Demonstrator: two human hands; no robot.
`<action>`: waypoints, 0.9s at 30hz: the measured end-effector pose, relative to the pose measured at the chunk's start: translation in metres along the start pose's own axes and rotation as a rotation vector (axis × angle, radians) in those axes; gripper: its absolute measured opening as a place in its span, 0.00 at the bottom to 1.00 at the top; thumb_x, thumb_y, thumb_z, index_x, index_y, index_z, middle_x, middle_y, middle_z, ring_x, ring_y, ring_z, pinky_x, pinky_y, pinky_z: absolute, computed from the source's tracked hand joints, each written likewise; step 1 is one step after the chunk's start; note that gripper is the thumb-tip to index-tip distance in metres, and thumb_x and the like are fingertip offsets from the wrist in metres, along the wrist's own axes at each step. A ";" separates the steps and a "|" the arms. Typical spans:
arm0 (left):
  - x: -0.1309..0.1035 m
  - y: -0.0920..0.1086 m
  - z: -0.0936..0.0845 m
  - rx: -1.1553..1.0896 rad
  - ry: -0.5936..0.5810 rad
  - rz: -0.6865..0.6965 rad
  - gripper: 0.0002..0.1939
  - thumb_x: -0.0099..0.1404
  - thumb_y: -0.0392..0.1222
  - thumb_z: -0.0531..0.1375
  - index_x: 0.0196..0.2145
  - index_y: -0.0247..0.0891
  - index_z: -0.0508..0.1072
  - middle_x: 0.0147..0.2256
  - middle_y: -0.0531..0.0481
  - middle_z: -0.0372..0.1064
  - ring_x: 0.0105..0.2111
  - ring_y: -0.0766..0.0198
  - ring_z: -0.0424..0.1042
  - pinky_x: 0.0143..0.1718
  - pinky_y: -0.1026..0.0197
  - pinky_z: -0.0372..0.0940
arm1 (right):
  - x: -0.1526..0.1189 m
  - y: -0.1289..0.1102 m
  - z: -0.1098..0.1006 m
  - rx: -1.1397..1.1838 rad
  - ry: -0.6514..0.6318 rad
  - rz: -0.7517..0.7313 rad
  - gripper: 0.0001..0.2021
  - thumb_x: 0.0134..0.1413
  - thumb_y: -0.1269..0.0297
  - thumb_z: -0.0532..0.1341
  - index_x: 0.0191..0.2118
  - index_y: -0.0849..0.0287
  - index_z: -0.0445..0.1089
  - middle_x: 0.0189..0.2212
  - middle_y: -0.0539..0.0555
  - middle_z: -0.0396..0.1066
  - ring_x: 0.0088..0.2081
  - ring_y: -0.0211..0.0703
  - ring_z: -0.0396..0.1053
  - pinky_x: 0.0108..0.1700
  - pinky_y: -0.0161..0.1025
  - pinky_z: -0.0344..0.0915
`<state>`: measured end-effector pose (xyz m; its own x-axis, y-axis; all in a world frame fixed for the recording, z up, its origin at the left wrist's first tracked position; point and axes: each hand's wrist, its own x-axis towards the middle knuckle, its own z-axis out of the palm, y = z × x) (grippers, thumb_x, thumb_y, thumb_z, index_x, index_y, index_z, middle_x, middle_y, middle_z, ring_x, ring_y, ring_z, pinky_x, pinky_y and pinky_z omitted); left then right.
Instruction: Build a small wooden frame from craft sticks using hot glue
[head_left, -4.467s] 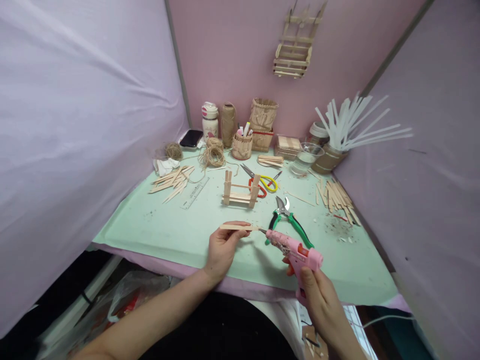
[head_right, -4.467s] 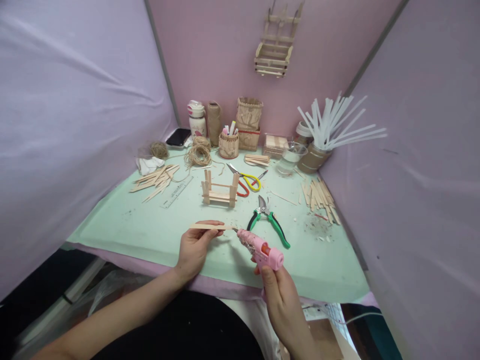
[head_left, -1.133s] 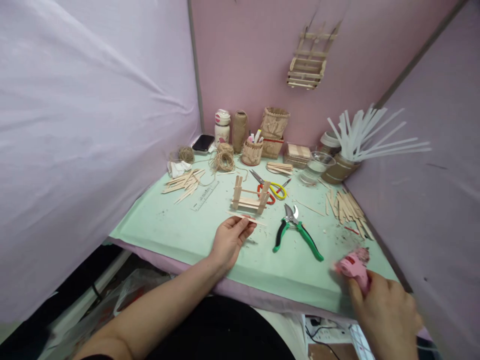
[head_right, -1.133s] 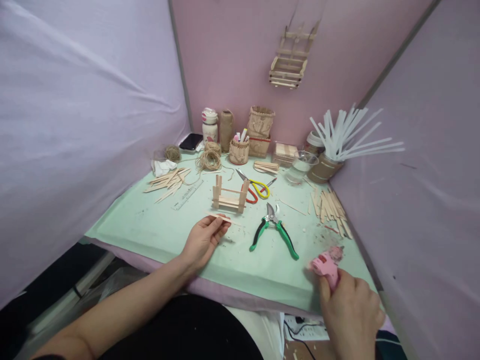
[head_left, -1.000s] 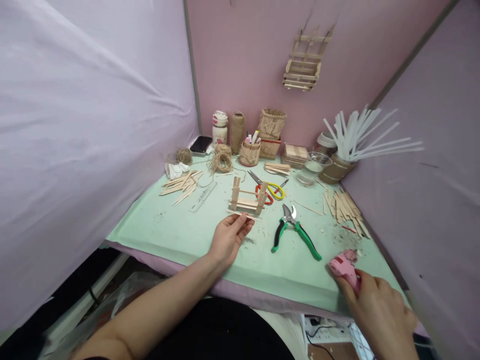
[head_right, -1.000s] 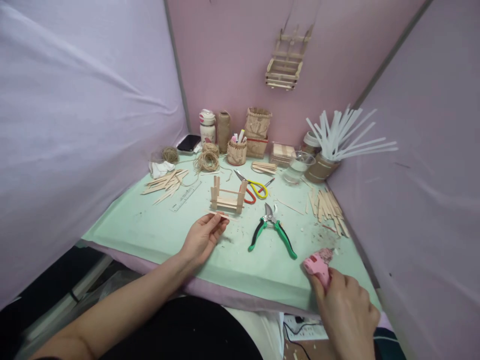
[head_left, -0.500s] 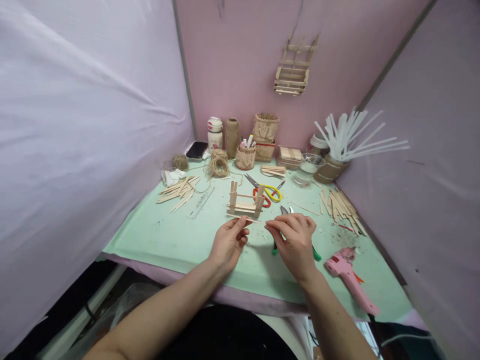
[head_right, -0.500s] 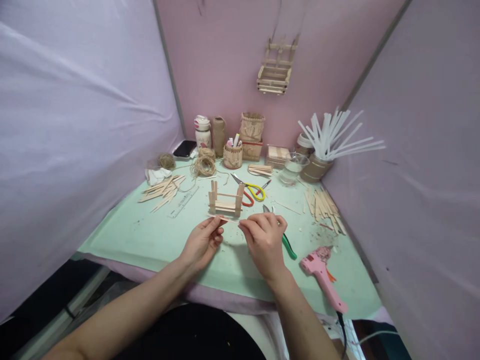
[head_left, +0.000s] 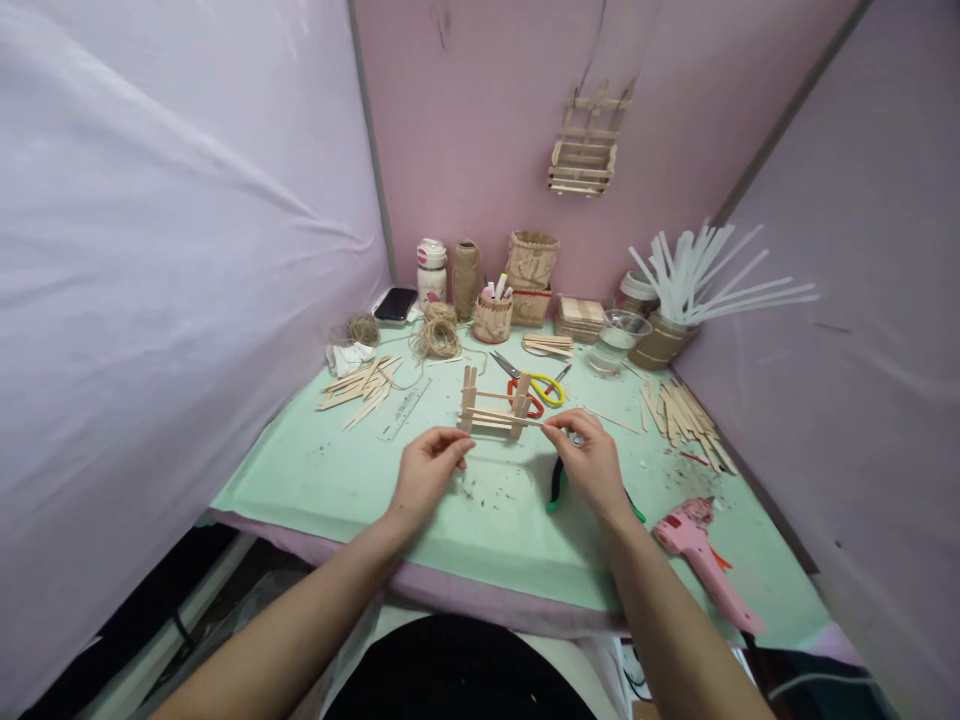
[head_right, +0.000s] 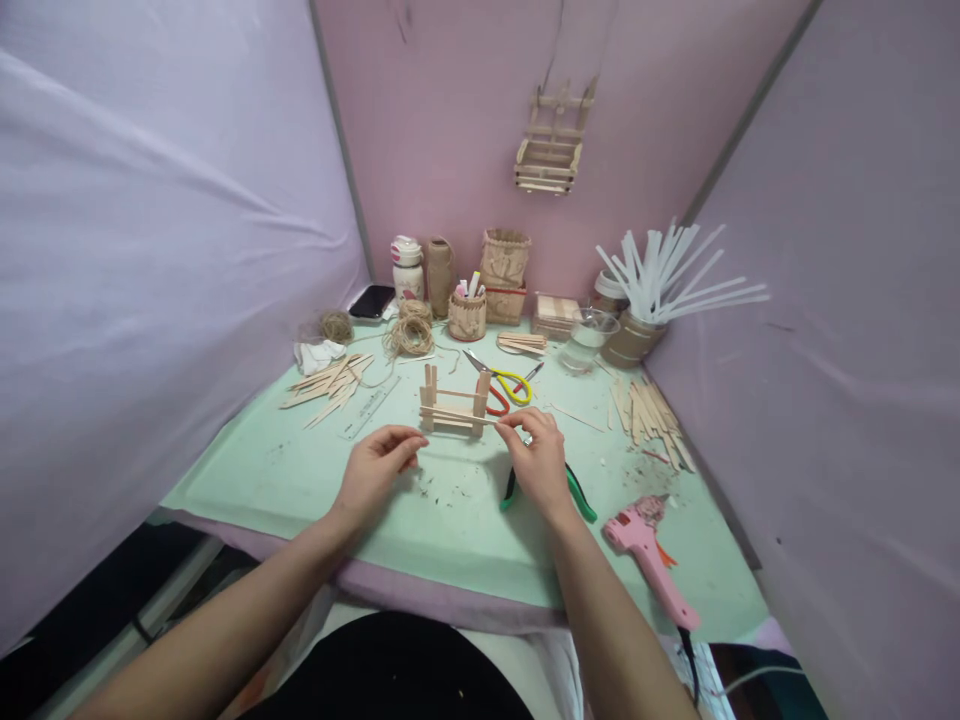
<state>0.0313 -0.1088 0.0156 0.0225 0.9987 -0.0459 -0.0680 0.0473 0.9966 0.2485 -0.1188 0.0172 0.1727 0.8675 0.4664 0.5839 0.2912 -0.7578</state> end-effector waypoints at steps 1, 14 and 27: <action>0.007 0.001 -0.007 0.060 0.040 0.067 0.12 0.51 0.46 0.67 0.30 0.35 0.76 0.25 0.51 0.72 0.23 0.69 0.66 0.28 0.66 0.62 | 0.002 0.003 0.002 0.016 -0.012 0.019 0.09 0.54 0.58 0.60 0.27 0.55 0.70 0.32 0.53 0.73 0.39 0.47 0.67 0.45 0.45 0.59; 0.065 0.006 -0.020 0.407 -0.111 0.281 0.16 0.49 0.39 0.66 0.39 0.40 0.79 0.38 0.47 0.76 0.36 0.60 0.71 0.36 0.61 0.62 | 0.011 0.012 0.013 -0.040 -0.049 0.035 0.10 0.54 0.57 0.59 0.27 0.55 0.71 0.32 0.54 0.74 0.38 0.47 0.65 0.45 0.45 0.57; 0.072 0.010 -0.015 0.450 -0.157 0.298 0.10 0.51 0.41 0.66 0.33 0.38 0.80 0.29 0.52 0.74 0.28 0.65 0.66 0.35 0.63 0.60 | 0.016 0.012 0.016 -0.058 -0.045 0.034 0.11 0.54 0.55 0.59 0.27 0.54 0.70 0.33 0.53 0.74 0.39 0.48 0.65 0.46 0.45 0.56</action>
<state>0.0172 -0.0365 0.0208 0.2183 0.9510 0.2188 0.3372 -0.2839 0.8976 0.2457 -0.0950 0.0078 0.1577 0.8941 0.4191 0.6239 0.2388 -0.7442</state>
